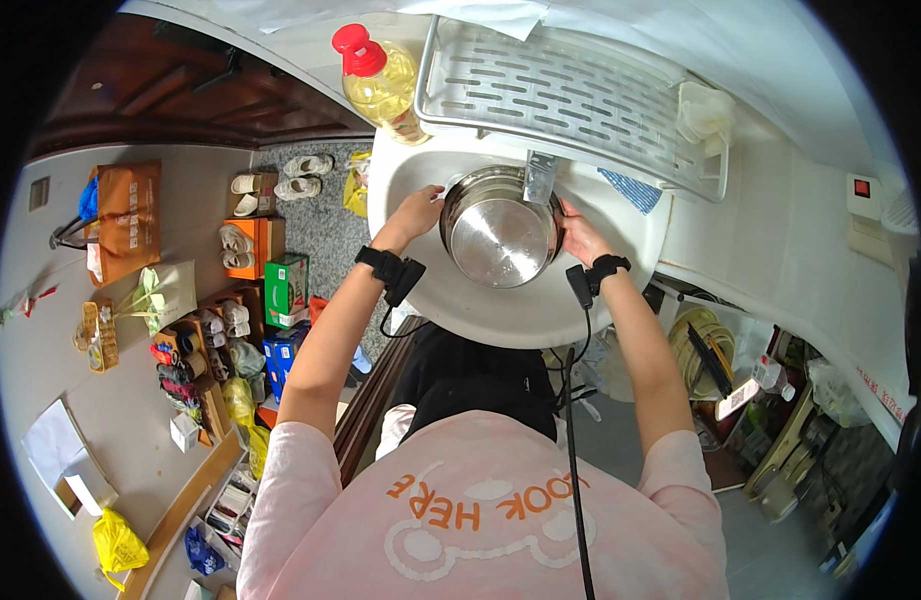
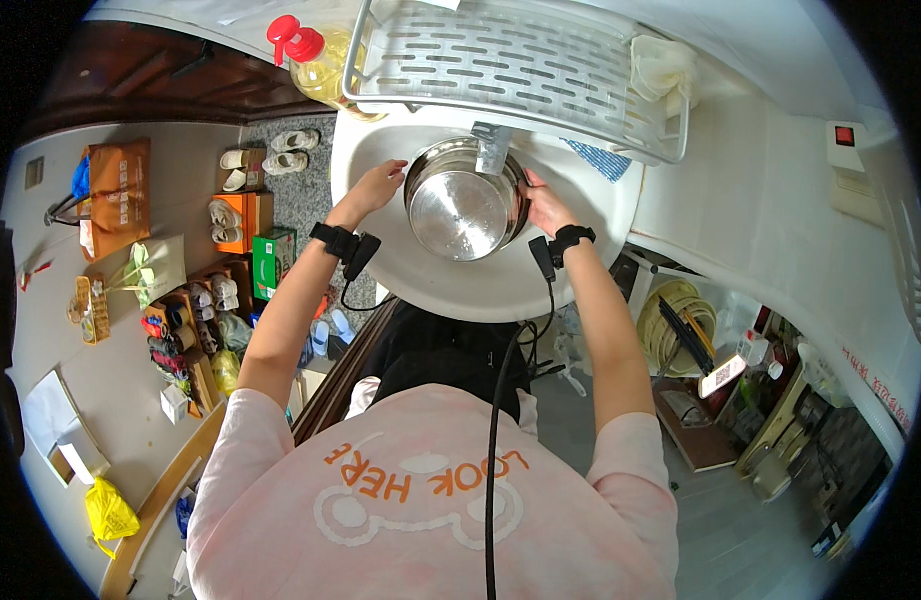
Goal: The person scrubs a metal pot with a blue sponge under running water, rinses it thoroughly, and places it in a dish rack. They then rinse a metal lid and place it in the rack as well.
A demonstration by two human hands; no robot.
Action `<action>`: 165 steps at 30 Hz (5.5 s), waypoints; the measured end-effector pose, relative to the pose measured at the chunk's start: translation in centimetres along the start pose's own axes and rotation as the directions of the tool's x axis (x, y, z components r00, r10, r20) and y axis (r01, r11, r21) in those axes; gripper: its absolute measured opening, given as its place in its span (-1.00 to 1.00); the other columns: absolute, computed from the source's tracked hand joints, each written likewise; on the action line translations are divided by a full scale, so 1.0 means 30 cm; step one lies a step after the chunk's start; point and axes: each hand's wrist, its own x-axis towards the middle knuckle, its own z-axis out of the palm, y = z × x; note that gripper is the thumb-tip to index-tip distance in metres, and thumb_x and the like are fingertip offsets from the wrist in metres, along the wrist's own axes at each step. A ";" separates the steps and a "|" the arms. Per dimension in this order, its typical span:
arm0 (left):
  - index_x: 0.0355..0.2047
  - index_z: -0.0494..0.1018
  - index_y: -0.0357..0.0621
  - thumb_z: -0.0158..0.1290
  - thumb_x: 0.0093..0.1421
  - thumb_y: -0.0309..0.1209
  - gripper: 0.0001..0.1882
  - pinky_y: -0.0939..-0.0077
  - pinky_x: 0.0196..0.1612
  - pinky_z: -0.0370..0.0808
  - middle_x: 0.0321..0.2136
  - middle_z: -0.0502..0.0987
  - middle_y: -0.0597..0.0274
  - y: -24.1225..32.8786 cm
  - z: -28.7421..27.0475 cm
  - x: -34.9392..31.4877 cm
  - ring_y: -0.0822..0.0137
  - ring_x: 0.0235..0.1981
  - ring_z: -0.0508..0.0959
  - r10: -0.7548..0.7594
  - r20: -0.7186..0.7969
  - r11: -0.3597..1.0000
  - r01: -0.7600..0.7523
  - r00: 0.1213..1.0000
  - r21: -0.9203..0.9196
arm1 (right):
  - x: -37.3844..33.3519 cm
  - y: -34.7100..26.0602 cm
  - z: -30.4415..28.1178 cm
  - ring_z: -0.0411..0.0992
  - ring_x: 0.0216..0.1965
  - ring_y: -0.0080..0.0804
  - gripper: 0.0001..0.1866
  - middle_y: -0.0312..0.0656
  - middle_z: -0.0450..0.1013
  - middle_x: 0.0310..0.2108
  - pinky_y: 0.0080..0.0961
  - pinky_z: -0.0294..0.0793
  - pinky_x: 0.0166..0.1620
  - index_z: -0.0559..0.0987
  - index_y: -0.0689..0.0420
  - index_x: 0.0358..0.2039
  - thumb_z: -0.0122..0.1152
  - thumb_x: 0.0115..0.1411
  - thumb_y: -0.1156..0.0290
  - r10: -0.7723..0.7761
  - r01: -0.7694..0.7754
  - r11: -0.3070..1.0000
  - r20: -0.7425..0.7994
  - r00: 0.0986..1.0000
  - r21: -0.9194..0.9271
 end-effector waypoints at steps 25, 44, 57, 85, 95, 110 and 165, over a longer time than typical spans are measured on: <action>-0.28 0.43 -0.31 -0.08 0.22 -0.46 -0.84 -0.02 -0.24 0.44 -0.42 0.53 -0.29 0.049 0.068 0.014 -0.27 -0.31 0.51 0.002 -0.127 0.986 0.019 0.992 0.166 | 0.066 -0.098 0.122 0.35 0.04 -0.55 -0.55 -0.26 0.42 0.06 -0.50 0.31 0.09 0.34 0.08 0.23 -0.16 0.41 0.19 0.038 -0.077 0.825 -0.081 0.996 -0.559; -0.33 0.32 -0.67 -0.12 0.24 -0.52 -0.73 0.28 -0.49 0.57 -0.50 0.51 -0.37 0.214 0.027 -0.175 -0.09 -0.56 0.60 0.108 -0.132 0.980 -0.082 0.985 0.184 | 0.064 -0.026 0.197 0.26 0.17 -0.37 -0.47 -0.13 0.30 0.18 -0.48 0.22 0.19 0.22 0.23 0.27 -0.12 0.42 0.18 -0.412 0.354 0.539 0.128 0.902 -0.764; -0.23 0.21 -0.58 -0.19 0.29 -0.42 -0.70 0.04 -0.33 0.46 -0.48 0.47 -0.44 0.236 0.055 -0.267 -0.28 -0.42 0.53 -0.165 -0.243 0.935 0.073 0.956 -0.347 | 0.043 0.019 0.263 0.34 -0.03 -0.49 -0.41 -0.21 0.42 -0.01 -0.52 0.29 0.07 0.40 0.26 0.11 -0.23 0.40 -0.01 -0.113 0.045 0.872 -0.111 0.987 -0.487; -0.09 0.42 -0.24 -0.17 0.38 -0.31 -0.72 0.20 -0.13 0.42 -0.25 0.55 -0.09 0.413 0.007 0.053 -0.05 -0.22 0.54 0.438 0.262 0.897 -0.438 0.860 -0.061 | -0.197 -0.124 0.106 0.46 -0.13 -0.53 -0.45 -0.25 0.54 -0.14 -0.61 0.36 -0.05 0.54 0.22 -0.04 0.27 0.18 -0.02 -0.328 0.255 0.898 -0.158 0.931 -0.358; 0.05 0.33 -0.23 -0.28 0.44 -0.06 -0.52 0.44 -0.19 0.47 -0.41 0.49 0.22 0.206 0.163 0.070 0.33 -0.39 0.49 0.246 0.119 0.905 -0.184 0.962 -0.383 | -0.304 -0.044 0.089 0.41 -0.24 -0.61 -0.48 -0.25 0.53 -0.23 -0.60 0.34 -0.17 0.54 0.24 -0.09 0.28 0.19 0.00 -0.328 0.294 0.944 -0.339 0.882 -0.148; -0.19 0.40 -0.41 -0.21 0.37 -0.17 -0.56 0.48 -0.50 0.40 -0.64 0.45 0.18 0.398 0.291 0.055 0.35 -0.65 0.44 0.087 0.050 0.757 -0.033 0.995 -0.653 | -0.429 -0.008 0.256 0.47 -0.55 -0.51 -0.74 -0.26 0.50 -0.55 -0.56 0.46 -0.38 0.47 0.15 -0.39 0.02 0.37 0.24 -0.486 0.391 0.874 -0.492 0.722 -0.289; 0.02 0.47 -0.09 -0.16 0.37 -0.30 -0.68 0.19 0.19 0.24 -0.03 0.44 0.05 0.395 0.191 -0.190 0.00 0.04 0.37 0.706 -0.143 0.705 -0.706 0.693 0.062 | -0.360 0.006 0.178 0.51 -0.51 -0.41 -0.65 -0.17 0.53 -0.50 -0.49 0.51 -0.37 0.44 0.13 -0.36 -0.12 0.42 0.14 -0.208 0.176 0.974 -0.251 0.945 -0.144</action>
